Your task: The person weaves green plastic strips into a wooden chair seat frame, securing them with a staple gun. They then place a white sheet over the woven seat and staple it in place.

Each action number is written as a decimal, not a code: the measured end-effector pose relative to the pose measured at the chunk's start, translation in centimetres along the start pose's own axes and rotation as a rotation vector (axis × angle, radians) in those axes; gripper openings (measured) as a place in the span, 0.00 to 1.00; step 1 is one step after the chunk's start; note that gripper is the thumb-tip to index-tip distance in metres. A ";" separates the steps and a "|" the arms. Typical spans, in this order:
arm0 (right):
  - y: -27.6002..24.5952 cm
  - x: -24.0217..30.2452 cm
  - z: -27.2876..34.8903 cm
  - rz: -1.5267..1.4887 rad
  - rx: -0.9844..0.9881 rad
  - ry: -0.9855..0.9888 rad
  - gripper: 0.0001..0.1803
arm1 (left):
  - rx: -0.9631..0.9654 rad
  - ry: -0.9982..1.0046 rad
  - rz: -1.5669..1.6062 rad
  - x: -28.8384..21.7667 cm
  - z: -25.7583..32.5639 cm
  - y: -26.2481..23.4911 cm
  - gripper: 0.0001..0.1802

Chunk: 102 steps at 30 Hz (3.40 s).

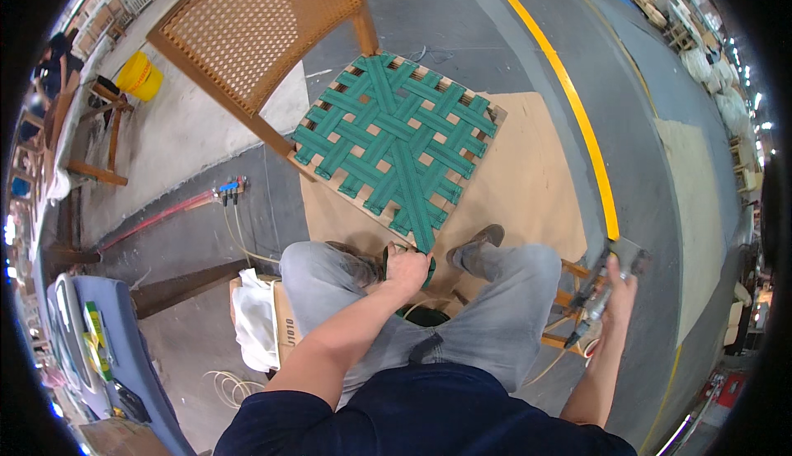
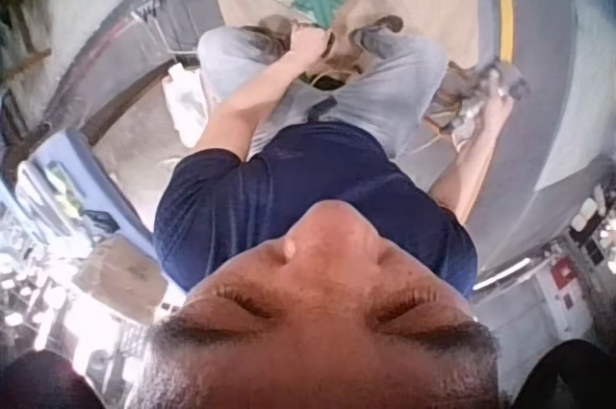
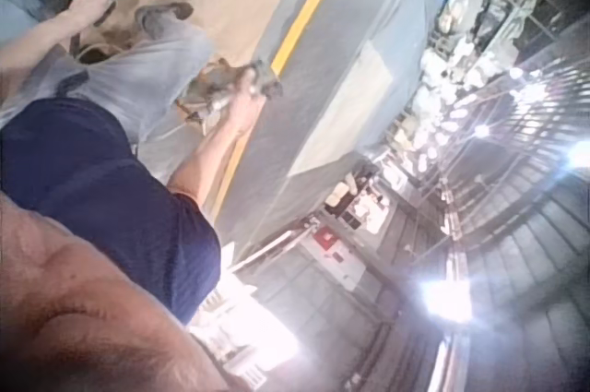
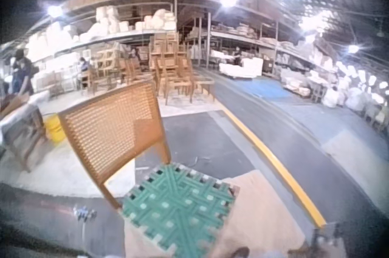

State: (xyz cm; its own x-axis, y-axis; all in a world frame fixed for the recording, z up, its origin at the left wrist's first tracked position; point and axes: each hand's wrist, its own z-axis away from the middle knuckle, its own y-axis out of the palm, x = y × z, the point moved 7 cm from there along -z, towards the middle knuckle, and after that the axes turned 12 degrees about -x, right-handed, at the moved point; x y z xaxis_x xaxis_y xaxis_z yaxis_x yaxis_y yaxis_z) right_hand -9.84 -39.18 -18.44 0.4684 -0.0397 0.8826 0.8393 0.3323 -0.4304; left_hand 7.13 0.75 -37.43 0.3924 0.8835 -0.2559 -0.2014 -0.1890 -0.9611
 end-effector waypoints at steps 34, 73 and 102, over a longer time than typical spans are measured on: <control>28.9 -1.1 21.6 0.494 0.903 -0.082 0.14 | -0.068 0.062 0.097 0.2 0.5 -0.7 0.24; 28.9 -1.6 19.1 0.448 0.876 -0.149 0.20 | 0.433 -0.628 1.440 6.7 -10.7 -5.0 0.12; 4.1 3.1 5.0 -0.176 0.243 0.198 0.25 | 0.338 -0.489 1.444 6.0 -6.5 -6.7 0.15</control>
State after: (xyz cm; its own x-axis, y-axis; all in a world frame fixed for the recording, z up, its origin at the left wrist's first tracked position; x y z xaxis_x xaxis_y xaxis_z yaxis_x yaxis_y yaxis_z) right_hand -6.39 -33.21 -16.52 0.3866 -0.2900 0.8755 0.8327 0.5178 -0.1962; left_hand 16.63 4.56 -33.17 -0.6096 0.1059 -0.7856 -0.3473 -0.9266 0.1445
